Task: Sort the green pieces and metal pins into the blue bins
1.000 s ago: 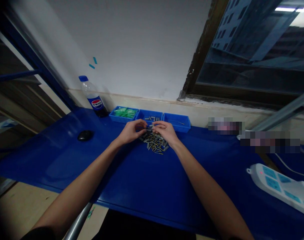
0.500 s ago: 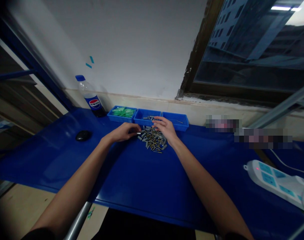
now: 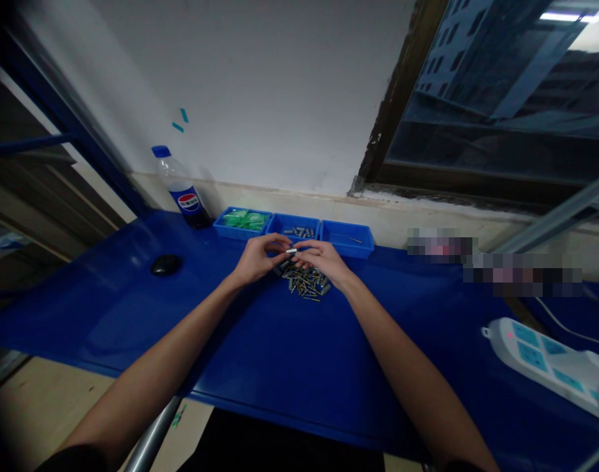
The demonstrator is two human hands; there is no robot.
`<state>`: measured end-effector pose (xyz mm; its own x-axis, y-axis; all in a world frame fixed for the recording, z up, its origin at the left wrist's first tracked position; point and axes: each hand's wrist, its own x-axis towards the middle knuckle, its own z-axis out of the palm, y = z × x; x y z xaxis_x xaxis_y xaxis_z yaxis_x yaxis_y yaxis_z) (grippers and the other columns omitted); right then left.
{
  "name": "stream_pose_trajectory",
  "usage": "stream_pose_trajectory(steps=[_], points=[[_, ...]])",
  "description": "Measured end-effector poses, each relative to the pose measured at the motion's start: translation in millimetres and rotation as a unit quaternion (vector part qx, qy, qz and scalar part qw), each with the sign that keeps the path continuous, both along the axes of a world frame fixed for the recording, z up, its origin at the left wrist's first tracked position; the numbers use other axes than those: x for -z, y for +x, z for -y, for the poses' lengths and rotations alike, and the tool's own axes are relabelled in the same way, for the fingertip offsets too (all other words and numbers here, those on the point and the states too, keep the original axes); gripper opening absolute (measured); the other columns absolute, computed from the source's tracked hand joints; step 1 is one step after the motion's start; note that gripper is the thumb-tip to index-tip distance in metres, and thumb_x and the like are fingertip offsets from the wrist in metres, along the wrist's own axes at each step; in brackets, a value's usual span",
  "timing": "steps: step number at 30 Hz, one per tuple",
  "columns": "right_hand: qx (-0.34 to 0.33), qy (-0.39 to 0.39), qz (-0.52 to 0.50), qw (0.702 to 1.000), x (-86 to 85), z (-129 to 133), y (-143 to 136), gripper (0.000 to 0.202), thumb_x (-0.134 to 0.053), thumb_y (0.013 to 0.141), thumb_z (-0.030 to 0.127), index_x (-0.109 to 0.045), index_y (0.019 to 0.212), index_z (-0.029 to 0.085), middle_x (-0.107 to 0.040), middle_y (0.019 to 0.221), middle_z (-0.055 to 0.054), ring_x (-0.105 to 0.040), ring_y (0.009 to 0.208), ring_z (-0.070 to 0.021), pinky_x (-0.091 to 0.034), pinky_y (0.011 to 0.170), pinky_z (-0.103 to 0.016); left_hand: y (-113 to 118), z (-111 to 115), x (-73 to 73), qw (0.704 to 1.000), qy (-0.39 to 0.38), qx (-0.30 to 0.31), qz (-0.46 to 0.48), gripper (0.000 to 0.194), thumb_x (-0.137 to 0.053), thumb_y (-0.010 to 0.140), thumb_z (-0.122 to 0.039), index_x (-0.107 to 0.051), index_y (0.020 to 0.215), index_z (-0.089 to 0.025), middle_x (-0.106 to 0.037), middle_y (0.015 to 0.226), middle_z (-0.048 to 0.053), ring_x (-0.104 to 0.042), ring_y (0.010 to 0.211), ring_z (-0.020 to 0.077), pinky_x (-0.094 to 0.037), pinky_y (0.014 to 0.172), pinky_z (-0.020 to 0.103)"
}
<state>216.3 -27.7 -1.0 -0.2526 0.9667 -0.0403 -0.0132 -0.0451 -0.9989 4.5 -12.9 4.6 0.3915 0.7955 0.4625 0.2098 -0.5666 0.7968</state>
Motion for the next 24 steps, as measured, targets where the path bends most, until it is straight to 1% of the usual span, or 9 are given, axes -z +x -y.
stream_pose_trajectory(steps=[7, 10, 13, 15, 17, 20, 22, 24], points=[[0.005, 0.020, 0.003, 1.000, 0.0, 1, 0, 0.035, -0.085, 0.071, 0.031, -0.078, 0.103, 0.019, -0.080, 0.085, -0.008, -0.072, 0.076, -0.0193, -0.056, 0.075, -0.034, 5, 0, 5.6, 1.000, 0.022, -0.010, 0.009, 0.020, -0.073, 0.080, -0.018, -0.072, 0.100, -0.014, -0.076, 0.089, 0.006, -0.074, 0.079, 0.0152, -0.063, 0.081, 0.028], [0.004, 0.025, 0.001, 1.000, -0.3, 2, 1, 0.034, -0.085, 0.071, 0.032, -0.079, 0.102, 0.020, -0.079, 0.085, -0.007, -0.072, 0.076, -0.0192, -0.057, 0.076, -0.035, 4, -1, 6.5, 1.000, 0.024, -0.016, 0.000, 0.024, -0.072, 0.080, -0.018, -0.072, 0.103, -0.014, -0.076, 0.093, 0.007, -0.073, 0.082, 0.0158, -0.063, 0.083, 0.030], [0.011, 0.027, 0.007, 1.000, -1.2, 3, 0, 0.033, -0.085, 0.071, 0.033, -0.079, 0.100, 0.020, -0.079, 0.085, -0.007, -0.071, 0.075, -0.0196, -0.057, 0.077, -0.037, 0, -3, 6.7, 0.999, 0.031, -0.021, -0.036, 0.030, -0.072, 0.079, -0.016, -0.071, 0.109, -0.014, -0.077, 0.100, 0.008, -0.073, 0.087, 0.0175, -0.062, 0.085, 0.031], [0.034, 0.034, 0.009, 0.999, -2.0, 2, 0, 0.033, -0.086, 0.069, 0.032, -0.079, 0.099, 0.020, -0.079, 0.084, -0.006, -0.072, 0.077, -0.0207, -0.058, 0.080, -0.039, -4, -7, 8.1, 0.995, 0.044, -0.034, -0.082, 0.031, -0.070, 0.079, -0.013, -0.071, 0.110, -0.016, -0.077, 0.102, 0.008, -0.073, 0.090, 0.0192, -0.061, 0.087, 0.033], [0.062, 0.054, -0.002, 0.997, -3.2, 1, 0, 0.039, -0.086, 0.068, 0.029, -0.078, 0.105, 0.021, -0.080, 0.092, -0.007, -0.074, 0.088, -0.0232, -0.057, 0.089, -0.041, -7, -10, 10.8, 0.988, 0.055, -0.054, -0.132, 0.029, -0.068, 0.081, -0.011, -0.071, 0.108, -0.017, -0.078, 0.103, 0.008, -0.074, 0.093, 0.0208, -0.060, 0.088, 0.034], [0.091, 0.095, -0.033, 0.991, -5.5, 0, 1, 0.055, -0.085, 0.067, 0.026, -0.073, 0.121, 0.023, -0.076, 0.120, -0.010, -0.072, 0.109, -0.0260, -0.053, 0.103, -0.044, -12, -14, 16.2, 0.978, 0.050, -0.074, -0.187, 0.025, -0.068, 0.083, -0.013, -0.072, 0.107, -0.020, -0.079, 0.104, 0.007, -0.074, 0.095, 0.0220, -0.058, 0.088, 0.033], [0.101, 0.109, -0.049, 0.988, -6.9, -1, 1, 0.061, -0.084, 0.068, 0.025, -0.070, 0.127, 0.025, -0.072, 0.131, -0.010, -0.070, 0.114, -0.0266, -0.051, 0.106, -0.044, -14, -15, 18.8, 0.973, 0.038, -0.080, -0.215, 0.023, -0.069, 0.084, -0.016, -0.072, 0.106, -0.021, -0.079, 0.104, 0.007, -0.075, 0.094, 0.0224, -0.058, 0.086, 0.033], [0.104, 0.109, -0.058, 0.987, -8.2, -1, 2, 0.059, -0.084, 0.069, 0.025, -0.069, 0.126, 0.025, -0.071, 0.132, -0.011, -0.070, 0.114, -0.0271, -0.052, 0.106, -0.044, -15, -15, 19.9, 0.967, 0.028, -0.086, -0.238, 0.022, -0.070, 0.084, -0.017, -0.073, 0.106, -0.022, -0.080, 0.103, 0.007, -0.075, 0.093, 0.0228, -0.058, 0.085, 0.032]])
